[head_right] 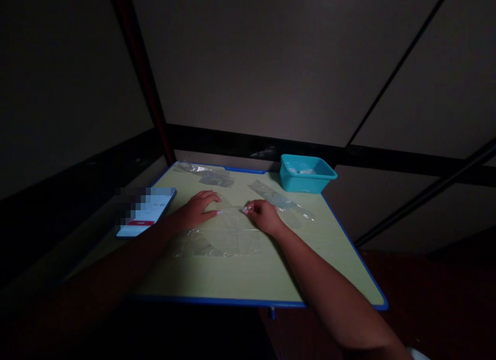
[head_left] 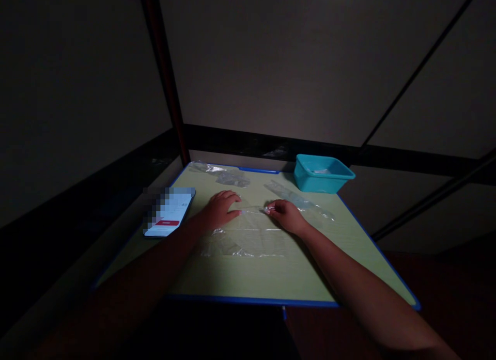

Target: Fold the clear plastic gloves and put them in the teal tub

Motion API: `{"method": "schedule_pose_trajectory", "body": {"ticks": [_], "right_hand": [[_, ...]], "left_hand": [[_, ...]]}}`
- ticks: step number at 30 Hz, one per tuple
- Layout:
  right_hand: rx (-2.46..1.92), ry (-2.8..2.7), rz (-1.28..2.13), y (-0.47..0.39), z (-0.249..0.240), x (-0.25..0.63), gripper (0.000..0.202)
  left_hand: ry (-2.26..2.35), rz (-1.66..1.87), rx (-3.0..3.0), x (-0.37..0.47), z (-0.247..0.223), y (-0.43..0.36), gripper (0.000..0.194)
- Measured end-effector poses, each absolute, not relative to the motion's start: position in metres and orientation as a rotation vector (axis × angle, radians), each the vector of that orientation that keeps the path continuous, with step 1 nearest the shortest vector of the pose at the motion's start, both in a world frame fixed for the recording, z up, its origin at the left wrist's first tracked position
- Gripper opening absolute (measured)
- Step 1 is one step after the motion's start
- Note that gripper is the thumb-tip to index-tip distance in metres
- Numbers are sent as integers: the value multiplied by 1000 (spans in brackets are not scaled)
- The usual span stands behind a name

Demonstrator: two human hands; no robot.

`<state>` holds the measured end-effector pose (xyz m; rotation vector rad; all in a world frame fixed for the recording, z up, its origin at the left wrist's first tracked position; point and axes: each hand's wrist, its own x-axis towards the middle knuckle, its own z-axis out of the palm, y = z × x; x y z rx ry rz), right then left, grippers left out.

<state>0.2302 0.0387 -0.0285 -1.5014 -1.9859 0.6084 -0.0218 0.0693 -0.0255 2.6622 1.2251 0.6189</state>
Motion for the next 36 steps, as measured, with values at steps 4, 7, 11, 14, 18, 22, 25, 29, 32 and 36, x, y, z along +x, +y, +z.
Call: {"method": "schedule_pose_trajectory", "body": {"ticks": [4,7,11,14,18,22,25,29,32,36], "right_hand": [[-1402,-2069,456,32,-22,227,17],[-1347,-2111,394,30,-22,226,15],[-1225,-2152,375,31,-26,227,12],[-1171,-2167,385,30,-27,227,16],[-1140,-2163,457,27,-26,225,30],[-1118,-2184,458,26,-24,224,27],[-1113,-2223,445,27,-24,224,18],[-1129,-2217,444,29,-24,226,19],[-1152,-2191,438,28,-25,226,23],[-1182,-2171,431,26,-24,225,32]], "left_hand": [[1286,628,2653,-21,-27,70,26],[1303,574,2652,-21,-28,71,24],[1365,464,2595,-21,-28,69,31],[1376,393,2530,-20,-27,69,37],[1348,339,2500,-20,-28,70,38],[1313,365,2496,-20,-29,72,36],[1261,446,2488,-19,-30,73,35],[1152,706,2396,-16,-30,76,34],[1039,950,2230,-16,-28,79,35],[997,1070,1947,-16,-25,80,38]]}}
